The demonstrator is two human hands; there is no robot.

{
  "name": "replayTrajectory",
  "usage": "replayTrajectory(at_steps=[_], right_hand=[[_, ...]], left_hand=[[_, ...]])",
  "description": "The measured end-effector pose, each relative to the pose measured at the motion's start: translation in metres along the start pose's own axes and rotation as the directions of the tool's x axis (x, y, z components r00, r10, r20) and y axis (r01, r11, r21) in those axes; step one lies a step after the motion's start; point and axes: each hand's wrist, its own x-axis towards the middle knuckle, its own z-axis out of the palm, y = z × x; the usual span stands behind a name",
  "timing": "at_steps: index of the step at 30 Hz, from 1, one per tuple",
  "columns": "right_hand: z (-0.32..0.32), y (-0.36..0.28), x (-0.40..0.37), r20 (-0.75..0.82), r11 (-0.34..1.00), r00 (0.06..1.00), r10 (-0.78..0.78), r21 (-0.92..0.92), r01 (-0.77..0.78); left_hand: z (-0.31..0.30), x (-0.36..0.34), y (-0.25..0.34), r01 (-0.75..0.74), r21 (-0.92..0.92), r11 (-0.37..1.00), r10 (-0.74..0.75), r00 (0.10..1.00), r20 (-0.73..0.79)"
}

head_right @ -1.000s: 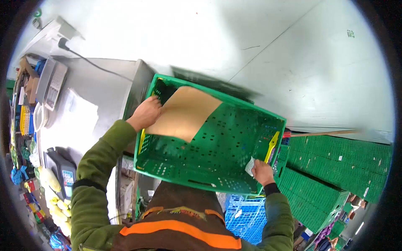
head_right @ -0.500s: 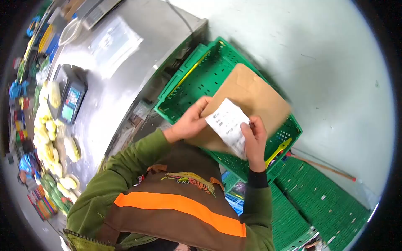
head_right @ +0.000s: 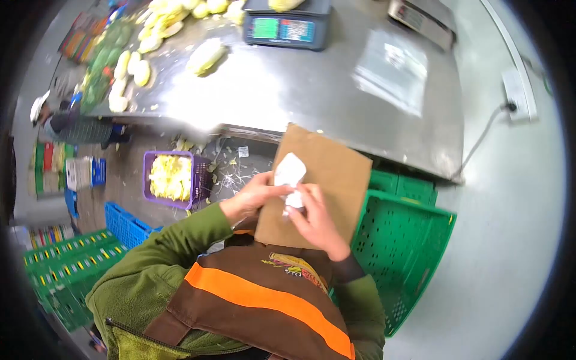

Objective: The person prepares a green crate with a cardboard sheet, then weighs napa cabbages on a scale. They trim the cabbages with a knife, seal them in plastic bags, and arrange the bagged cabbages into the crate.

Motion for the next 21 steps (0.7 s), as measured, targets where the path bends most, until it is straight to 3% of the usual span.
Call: replayTrajectory(at_steps=[1, 2, 3, 5, 7, 9, 10, 11, 12, 13, 14, 15, 16, 18, 20, 21], right_hand=[[0.019, 0.006, 0.024, 0.128, 0.999, 0.992, -0.012, 0.046, 0.006], [0.040, 0.018, 0.048, 0.251, 0.996, 0.968, -0.026, 0.091, 0.003], [0.064, 0.030, 0.070, 0.279, 0.996, 0.960, -0.036, 0.087, 0.012], [0.114, 0.049, 0.115, 0.549, 0.958, 0.832, -0.086, -0.185, 0.221], [0.161, 0.053, 0.160, 0.781, 0.983, 0.624, -0.013, -0.103, 0.150], [0.213, 0.072, 0.195, 0.867, 0.994, 0.497, 0.030, 0.027, -0.107], [0.227, 0.054, 0.213, 0.841, 0.986, 0.521, 0.144, -0.077, -0.149], [0.248, 0.067, 0.220, 0.774, 0.986, 0.627, 0.086, 0.025, -0.166], [0.260, 0.066, 0.232, 0.679, 0.999, 0.734, 0.027, 0.007, -0.043], [0.272, 0.076, 0.247, 0.611, 0.984, 0.785, -0.103, -0.052, 0.170], [0.270, 0.067, 0.264, 0.644, 0.983, 0.761, -0.073, -0.083, 0.165], [0.272, 0.071, 0.273, 0.675, 0.996, 0.733, 0.086, -0.040, -0.081], [0.269, 0.064, 0.283, 0.680, 0.919, 0.707, 0.196, 0.124, -0.374], [0.258, 0.064, 0.308, 0.691, 0.888, 0.643, 0.330, 0.004, -0.461], [0.246, 0.055, 0.325, 0.609, 0.901, 0.669, 0.426, -0.219, -0.374], [0.241, 0.049, 0.329, 0.565, 0.884, 0.684, 0.462, -0.232, -0.406]], left_hand=[[-0.036, -0.007, 0.000, 0.046, 0.056, 0.997, -0.037, 0.989, -0.146], [-0.073, -0.014, -0.008, 0.008, 0.054, 0.998, 0.002, 0.983, -0.182], [-0.098, -0.026, -0.010, 0.015, -0.002, 1.000, -0.015, 0.971, -0.238], [-0.140, -0.046, -0.007, 0.113, -0.183, 0.977, -0.167, 0.935, -0.314], [-0.192, -0.057, -0.029, 0.106, -0.177, 0.978, -0.175, 0.884, -0.433], [-0.261, -0.067, -0.066, 0.004, -0.352, 0.936, -0.216, 0.797, -0.565], [-0.301, -0.074, -0.082, -0.054, -0.441, 0.896, -0.243, 0.772, -0.588], [-0.351, -0.081, -0.105, -0.064, -0.513, 0.856, -0.324, 0.706, -0.629], [-0.387, -0.086, -0.117, -0.222, -0.512, 0.830, -0.256, 0.664, -0.702], [-0.423, -0.086, -0.127, -0.325, -0.562, 0.761, -0.285, 0.610, -0.739], [-0.461, -0.076, -0.130, -0.426, -0.592, 0.684, -0.314, 0.561, -0.766], [-0.494, -0.061, -0.129, -0.451, -0.626, 0.636, -0.326, 0.578, -0.748], [-0.523, -0.042, -0.123, -0.452, -0.668, 0.591, -0.353, 0.600, -0.718], [-0.546, 0.006, -0.089, -0.436, -0.715, 0.546, -0.365, 0.645, -0.672], [-0.554, 0.066, -0.069, -0.409, -0.766, 0.496, -0.383, 0.689, -0.615], [-0.556, 0.099, -0.068, -0.478, -0.468, 0.743, -0.015, 0.688, -0.726]])
